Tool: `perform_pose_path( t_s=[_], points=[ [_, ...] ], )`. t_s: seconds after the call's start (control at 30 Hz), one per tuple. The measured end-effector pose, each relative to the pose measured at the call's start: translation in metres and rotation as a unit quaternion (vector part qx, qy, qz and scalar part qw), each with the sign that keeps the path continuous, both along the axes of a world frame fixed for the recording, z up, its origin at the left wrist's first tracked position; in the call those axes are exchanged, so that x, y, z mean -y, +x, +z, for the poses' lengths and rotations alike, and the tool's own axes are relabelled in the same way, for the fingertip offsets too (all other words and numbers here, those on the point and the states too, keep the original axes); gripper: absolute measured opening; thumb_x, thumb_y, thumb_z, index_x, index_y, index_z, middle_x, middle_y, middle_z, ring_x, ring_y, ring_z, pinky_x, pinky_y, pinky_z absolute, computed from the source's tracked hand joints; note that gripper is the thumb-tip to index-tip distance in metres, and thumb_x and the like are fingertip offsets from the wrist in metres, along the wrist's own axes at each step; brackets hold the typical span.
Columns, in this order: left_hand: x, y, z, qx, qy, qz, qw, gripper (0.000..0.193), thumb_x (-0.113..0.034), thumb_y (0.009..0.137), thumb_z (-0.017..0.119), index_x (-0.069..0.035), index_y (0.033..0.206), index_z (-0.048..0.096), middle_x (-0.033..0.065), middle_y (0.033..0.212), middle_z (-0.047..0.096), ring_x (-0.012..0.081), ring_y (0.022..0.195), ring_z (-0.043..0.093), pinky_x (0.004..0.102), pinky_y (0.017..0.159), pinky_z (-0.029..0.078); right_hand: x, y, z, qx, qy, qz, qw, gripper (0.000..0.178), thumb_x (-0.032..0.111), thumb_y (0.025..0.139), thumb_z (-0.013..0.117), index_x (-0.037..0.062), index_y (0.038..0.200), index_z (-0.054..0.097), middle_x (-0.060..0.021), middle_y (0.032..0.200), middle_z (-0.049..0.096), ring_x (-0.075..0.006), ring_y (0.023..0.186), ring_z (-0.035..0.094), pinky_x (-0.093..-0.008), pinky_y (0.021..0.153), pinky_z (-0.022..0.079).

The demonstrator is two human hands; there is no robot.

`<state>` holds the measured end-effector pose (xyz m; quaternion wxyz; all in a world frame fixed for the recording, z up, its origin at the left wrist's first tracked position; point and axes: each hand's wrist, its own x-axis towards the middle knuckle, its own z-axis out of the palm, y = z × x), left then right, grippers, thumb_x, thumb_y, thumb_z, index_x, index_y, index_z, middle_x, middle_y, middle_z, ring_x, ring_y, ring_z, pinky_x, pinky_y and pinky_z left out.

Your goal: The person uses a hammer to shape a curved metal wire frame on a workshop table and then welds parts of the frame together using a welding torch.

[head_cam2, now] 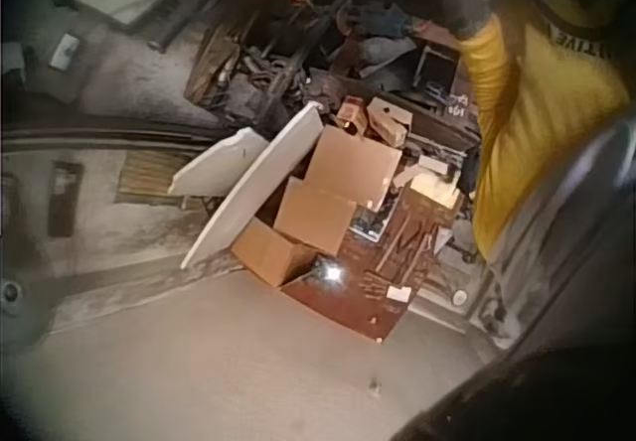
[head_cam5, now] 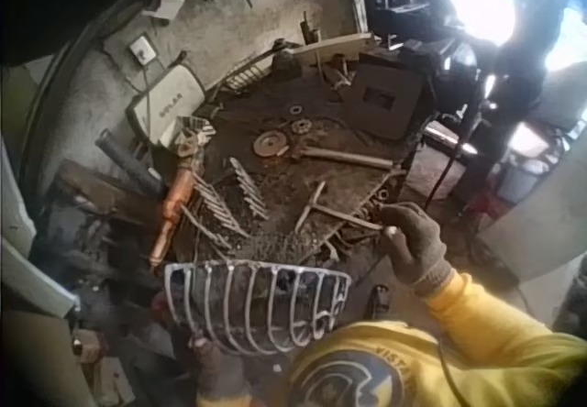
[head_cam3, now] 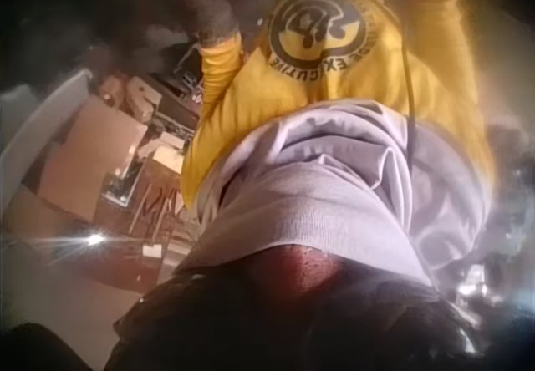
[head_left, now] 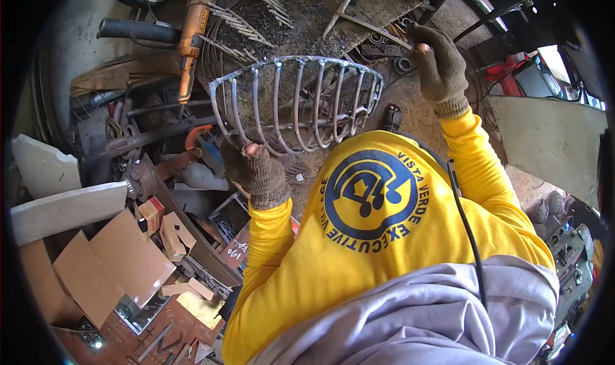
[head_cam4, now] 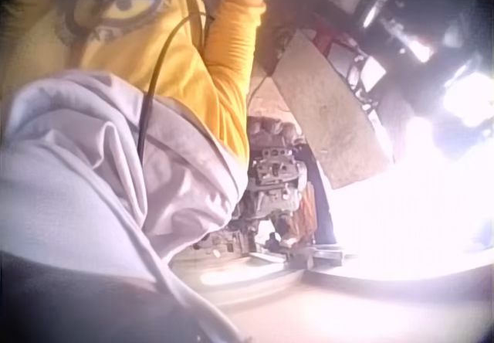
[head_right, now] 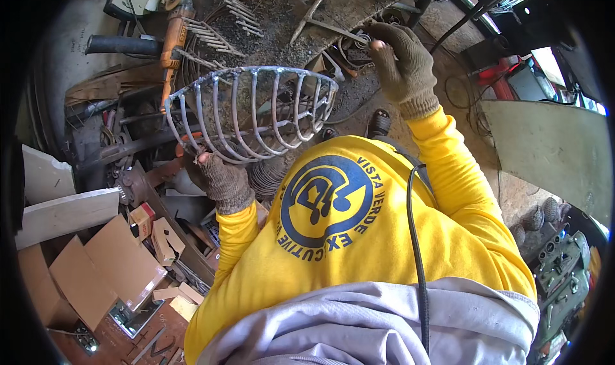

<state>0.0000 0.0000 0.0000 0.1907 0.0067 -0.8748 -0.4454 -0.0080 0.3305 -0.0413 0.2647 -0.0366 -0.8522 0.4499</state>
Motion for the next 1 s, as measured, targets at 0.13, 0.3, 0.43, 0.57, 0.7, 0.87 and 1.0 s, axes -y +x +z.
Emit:
perform_pose_path(
  t_s=[0.13,0.3,0.43,0.57,0.7,0.87,1.0],
  points=[
    [-0.016,-0.001,-0.001,0.004,0.26,-0.025,0.965,0.067,-0.054,0.087,0.061,-0.005,0.129,0.044,0.0108,0.119,0.054,0.0226,0.103,0.056,0.037,0.092,0.045,0.004,0.006,0.002,-0.054,-0.07,0.048,0.995,0.042,0.033,0.099,0.045,-0.0032,0.115,0.061,-0.0185,0.109,0.065,-0.0271,0.099,0.063,-0.0337,0.088,0.047],
    [-0.028,-0.005,-0.002,-0.017,0.302,-0.064,0.951,0.049,-0.035,0.093,0.059,-0.007,0.129,0.041,0.01,0.129,0.047,0.0224,0.117,0.048,0.0407,0.102,0.041,0.023,0.008,0.004,-0.093,-0.16,0.07,0.98,0.057,0.048,0.1,0.038,-0.0027,0.114,0.062,-0.0164,0.108,0.064,-0.025,0.096,0.062,-0.0324,0.087,0.046],
    [-0.026,-0.012,-0.006,0.022,0.267,-0.035,0.963,0.049,-0.039,0.094,0.052,-0.008,0.131,0.044,0.0113,0.131,0.048,0.0249,0.116,0.052,0.0428,0.1,0.044,0.031,0.01,0.005,-0.076,-0.263,0.089,0.958,0.064,0.053,0.1,0.034,-0.0034,0.117,0.059,-0.013,0.105,0.064,-0.0189,0.092,0.06,-0.0292,0.085,0.046],
    [-0.038,-0.013,0.013,0.092,0.46,-0.042,0.882,0.057,-0.043,0.092,0.053,-0.01,0.137,0.042,0.0118,0.137,0.047,0.0284,0.121,0.051,0.0468,0.103,0.043,0.021,0.012,-0.007,-0.026,-0.348,0.127,0.929,0.074,0.058,0.098,0.032,-0.0069,0.128,0.049,-0.0201,0.121,0.059,-0.0271,0.113,0.058,-0.0376,0.102,0.041],
    [-0.039,-0.013,0.016,0.122,0.526,-0.039,0.841,0.061,-0.044,0.091,0.055,-0.012,0.14,0.04,0.0109,0.14,0.045,0.03,0.125,0.048,0.048,0.106,0.041,0.02,0.013,-0.016,-0.028,-0.391,0.102,0.914,0.077,0.062,0.097,0.031,-0.0065,0.128,0.05,-0.0203,0.12,0.06,-0.0285,0.111,0.06,-0.038,0.101,0.041],
    [-0.027,-0.016,0.001,0.112,0.607,-0.089,0.782,0.064,-0.047,0.09,0.058,-0.013,0.141,0.039,0.011,0.139,0.046,0.0302,0.124,0.049,0.0486,0.104,0.043,0.017,0.016,-0.018,-0.018,-0.381,0.081,0.921,0.073,0.058,0.099,0.032,-0.0061,0.127,0.05,-0.02,0.119,0.061,-0.0277,0.11,0.061,-0.037,0.101,0.042],
    [-0.022,-0.016,-0.003,0.09,0.594,-0.099,0.793,0.066,-0.048,0.088,0.061,-0.011,0.139,0.04,0.0115,0.136,0.048,0.0301,0.121,0.052,0.0483,0.1,0.047,0.016,0.017,-0.016,-0.039,-0.39,0.088,0.916,0.065,0.051,0.101,0.032,-0.0059,0.127,0.051,-0.019,0.119,0.061,-0.0268,0.109,0.061,-0.0366,0.1,0.042]
  ],
)
